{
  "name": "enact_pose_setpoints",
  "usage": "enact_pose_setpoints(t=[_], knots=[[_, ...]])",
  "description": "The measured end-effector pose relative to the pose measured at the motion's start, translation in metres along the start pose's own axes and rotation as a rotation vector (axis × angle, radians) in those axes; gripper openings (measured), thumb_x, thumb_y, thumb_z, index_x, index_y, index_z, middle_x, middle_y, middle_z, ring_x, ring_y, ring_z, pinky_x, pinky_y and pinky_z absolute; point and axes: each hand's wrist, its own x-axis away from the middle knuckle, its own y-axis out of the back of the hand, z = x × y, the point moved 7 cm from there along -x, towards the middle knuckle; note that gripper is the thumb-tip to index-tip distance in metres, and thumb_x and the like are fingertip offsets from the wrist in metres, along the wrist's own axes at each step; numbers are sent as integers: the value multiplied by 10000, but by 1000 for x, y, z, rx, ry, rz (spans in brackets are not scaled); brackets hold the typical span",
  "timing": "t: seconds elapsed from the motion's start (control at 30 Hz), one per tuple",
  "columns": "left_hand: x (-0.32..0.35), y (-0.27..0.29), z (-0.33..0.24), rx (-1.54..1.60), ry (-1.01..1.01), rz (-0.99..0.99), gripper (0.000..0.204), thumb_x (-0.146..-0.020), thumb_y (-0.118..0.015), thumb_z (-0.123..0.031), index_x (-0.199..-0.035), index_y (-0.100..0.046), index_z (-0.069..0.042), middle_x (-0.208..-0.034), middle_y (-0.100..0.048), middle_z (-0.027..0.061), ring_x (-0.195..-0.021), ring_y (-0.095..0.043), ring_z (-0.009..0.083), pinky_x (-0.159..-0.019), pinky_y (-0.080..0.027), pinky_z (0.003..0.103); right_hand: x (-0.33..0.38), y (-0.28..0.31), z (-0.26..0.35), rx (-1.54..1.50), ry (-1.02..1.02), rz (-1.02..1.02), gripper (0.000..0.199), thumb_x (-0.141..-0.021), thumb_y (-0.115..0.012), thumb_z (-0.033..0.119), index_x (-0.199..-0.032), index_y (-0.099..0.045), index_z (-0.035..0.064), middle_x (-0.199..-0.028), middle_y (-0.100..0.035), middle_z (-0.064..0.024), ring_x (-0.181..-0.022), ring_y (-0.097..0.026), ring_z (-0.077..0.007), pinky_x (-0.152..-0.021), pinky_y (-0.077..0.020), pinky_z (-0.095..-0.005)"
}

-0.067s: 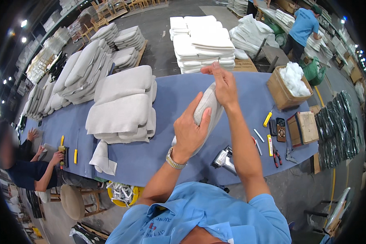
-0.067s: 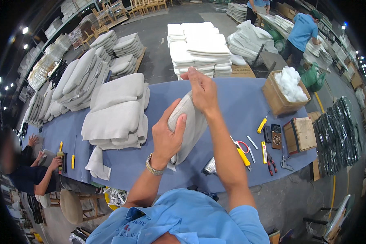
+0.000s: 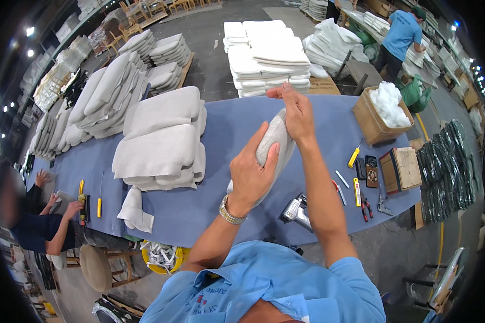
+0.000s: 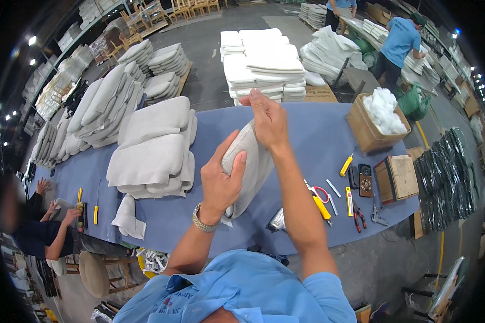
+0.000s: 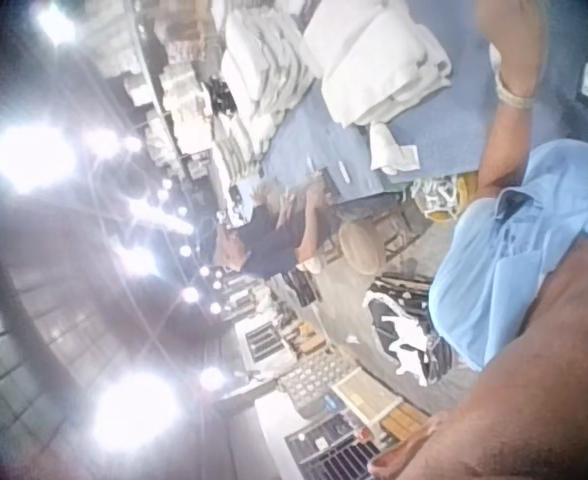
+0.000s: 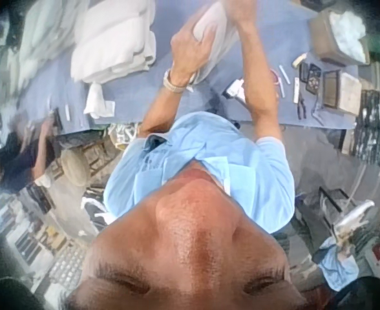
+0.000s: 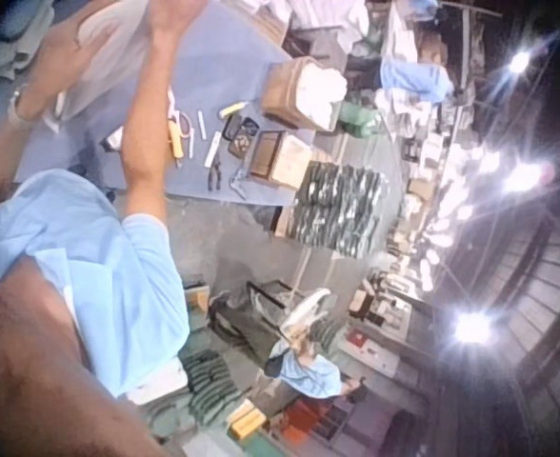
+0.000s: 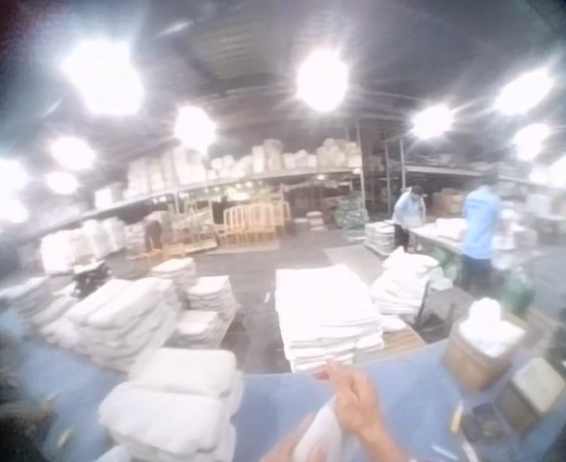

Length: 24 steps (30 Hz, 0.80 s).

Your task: The person wraps a white fabric cover around a foam cushion, folds the edges, and uses a staple gun to secure the fabric. They then use a utility knife to trim excess fabric and place the finished cushion on a stack.

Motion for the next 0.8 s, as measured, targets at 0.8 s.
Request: enact_pose_setpoints(t=[0.8], knots=[[-4,79,42,130,65,-8,521,-966,-693,-82,-1455,-537,6,-1428,-622,186,-1258,-631,252,-1064,-492,366,-16,-85,-24,142,17,113,624,-1061,-474,501,-790,-700,-15,-663,-650,-212,-637,-656,-330,-622,-474,-446]])
